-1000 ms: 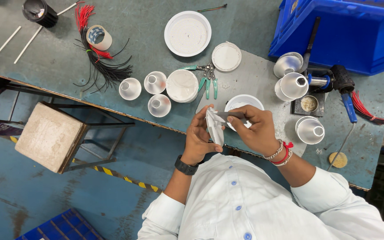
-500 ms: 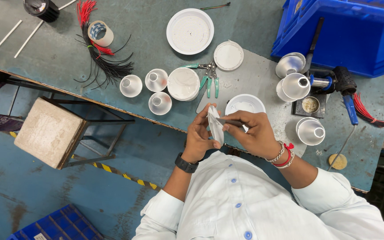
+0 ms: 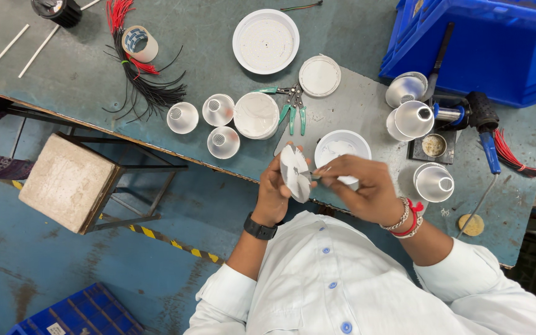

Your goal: The person applies a white substance to the inside of a white plastic fixture part and its corresponding lid with a small flat tool, then presses the lid onto the fixture part and wipes away any excess substance.

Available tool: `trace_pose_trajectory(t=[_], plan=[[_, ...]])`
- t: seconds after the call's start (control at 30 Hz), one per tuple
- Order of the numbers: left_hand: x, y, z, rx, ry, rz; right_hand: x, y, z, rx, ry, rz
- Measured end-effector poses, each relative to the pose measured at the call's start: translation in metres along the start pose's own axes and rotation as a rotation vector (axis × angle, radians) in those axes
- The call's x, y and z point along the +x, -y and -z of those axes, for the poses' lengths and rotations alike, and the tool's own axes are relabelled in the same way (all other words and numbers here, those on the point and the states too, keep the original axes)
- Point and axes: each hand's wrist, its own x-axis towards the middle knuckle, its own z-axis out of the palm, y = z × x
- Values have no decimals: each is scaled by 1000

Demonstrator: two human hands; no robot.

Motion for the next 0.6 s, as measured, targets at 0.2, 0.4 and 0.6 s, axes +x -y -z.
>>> trace_pose_trajectory(t=[0.2,0.4,0.6], plan=[[-1,-1,-5,-21,39,36,-2,-2,-3,36,-73,-9],[-3,0,-2,-15,58,41,0,3,-13,-85,35,77],[-6,-4,-10,-28,75,53,-1,0,-11,-141,18,179]])
